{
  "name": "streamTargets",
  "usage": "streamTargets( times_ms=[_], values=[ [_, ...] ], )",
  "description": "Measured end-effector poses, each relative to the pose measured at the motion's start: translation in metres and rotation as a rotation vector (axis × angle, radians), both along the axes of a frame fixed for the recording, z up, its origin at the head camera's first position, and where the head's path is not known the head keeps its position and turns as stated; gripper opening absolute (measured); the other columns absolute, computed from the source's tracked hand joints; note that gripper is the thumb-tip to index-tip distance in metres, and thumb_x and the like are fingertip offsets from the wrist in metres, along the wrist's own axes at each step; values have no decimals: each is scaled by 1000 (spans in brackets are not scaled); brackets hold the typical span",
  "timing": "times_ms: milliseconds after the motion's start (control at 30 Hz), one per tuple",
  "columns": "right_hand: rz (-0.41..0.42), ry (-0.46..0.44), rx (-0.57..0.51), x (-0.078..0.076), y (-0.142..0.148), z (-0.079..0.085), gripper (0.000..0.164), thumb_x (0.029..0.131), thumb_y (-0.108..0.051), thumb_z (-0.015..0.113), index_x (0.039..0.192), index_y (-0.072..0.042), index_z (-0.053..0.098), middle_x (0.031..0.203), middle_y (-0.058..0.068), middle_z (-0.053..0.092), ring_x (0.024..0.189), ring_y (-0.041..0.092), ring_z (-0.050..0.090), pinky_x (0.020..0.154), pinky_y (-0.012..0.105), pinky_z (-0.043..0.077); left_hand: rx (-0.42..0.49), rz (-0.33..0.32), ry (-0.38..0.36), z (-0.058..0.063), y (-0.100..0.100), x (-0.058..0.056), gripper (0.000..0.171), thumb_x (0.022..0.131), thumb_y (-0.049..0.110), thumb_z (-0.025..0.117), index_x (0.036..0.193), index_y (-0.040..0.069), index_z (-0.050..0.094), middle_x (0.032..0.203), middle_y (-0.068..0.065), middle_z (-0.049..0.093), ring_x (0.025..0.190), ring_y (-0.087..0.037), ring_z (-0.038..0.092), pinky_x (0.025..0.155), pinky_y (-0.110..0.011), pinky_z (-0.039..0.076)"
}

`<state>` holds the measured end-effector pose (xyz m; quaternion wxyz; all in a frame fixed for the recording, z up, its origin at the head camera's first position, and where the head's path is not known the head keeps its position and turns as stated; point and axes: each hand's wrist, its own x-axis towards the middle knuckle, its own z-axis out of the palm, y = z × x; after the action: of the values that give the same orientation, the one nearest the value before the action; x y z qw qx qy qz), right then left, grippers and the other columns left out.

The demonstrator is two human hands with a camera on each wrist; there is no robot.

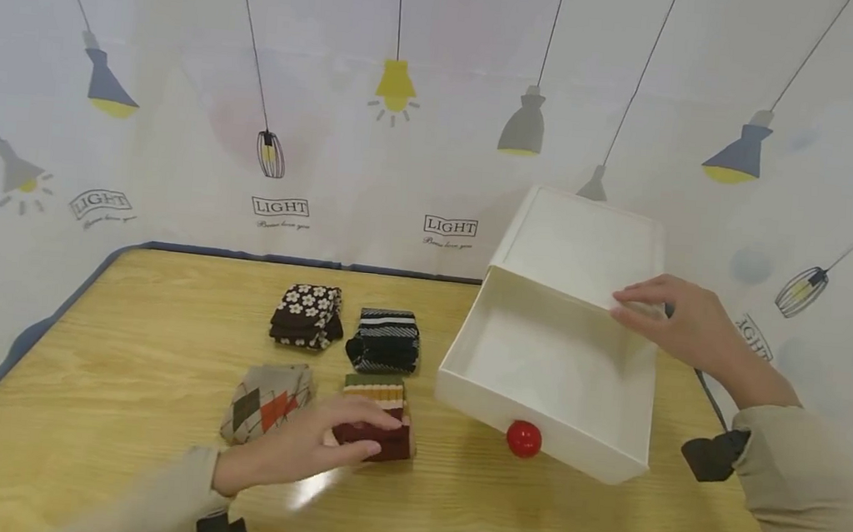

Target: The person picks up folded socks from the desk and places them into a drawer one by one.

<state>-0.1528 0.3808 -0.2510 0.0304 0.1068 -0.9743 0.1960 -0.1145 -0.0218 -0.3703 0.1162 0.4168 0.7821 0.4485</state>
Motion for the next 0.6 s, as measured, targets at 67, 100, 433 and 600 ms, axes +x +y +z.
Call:
streamTargets(
  times_ms=[67,100,433,600],
  values=[
    [-8,1,5,0,1,1,39,85,-27,60,113,0,59,116,22,49,103,42,43,72,57,39,-19,48,-58,-7,-20,-7,32,90,31,51,121,23,54,119,7,54,109,-11,48,88,-34,42],
    [-12,-1,2,0,1,1,39,85,-26,60,113,0,58,116,23,49,104,42,42,72,57,39,-28,81,-75,-9,-30,-10,32,89,30,52,120,22,54,118,6,54,108,-14,49,87,-36,43],
    [12,12,-15,3,4,0,37,87,-23,57,115,1,56,116,24,48,103,44,42,69,58,39,-137,203,-150,-25,-98,-70,40,89,25,54,123,5,49,120,-16,51,108,-32,48,86,-41,43],
    [28,22,-16,2,3,-2,37,86,-22,58,115,1,57,115,22,48,101,42,44,68,56,41,-211,311,-119,-44,-123,-85,37,86,24,58,117,4,55,117,-15,53,108,-34,47,87,-48,40]
  ],
)
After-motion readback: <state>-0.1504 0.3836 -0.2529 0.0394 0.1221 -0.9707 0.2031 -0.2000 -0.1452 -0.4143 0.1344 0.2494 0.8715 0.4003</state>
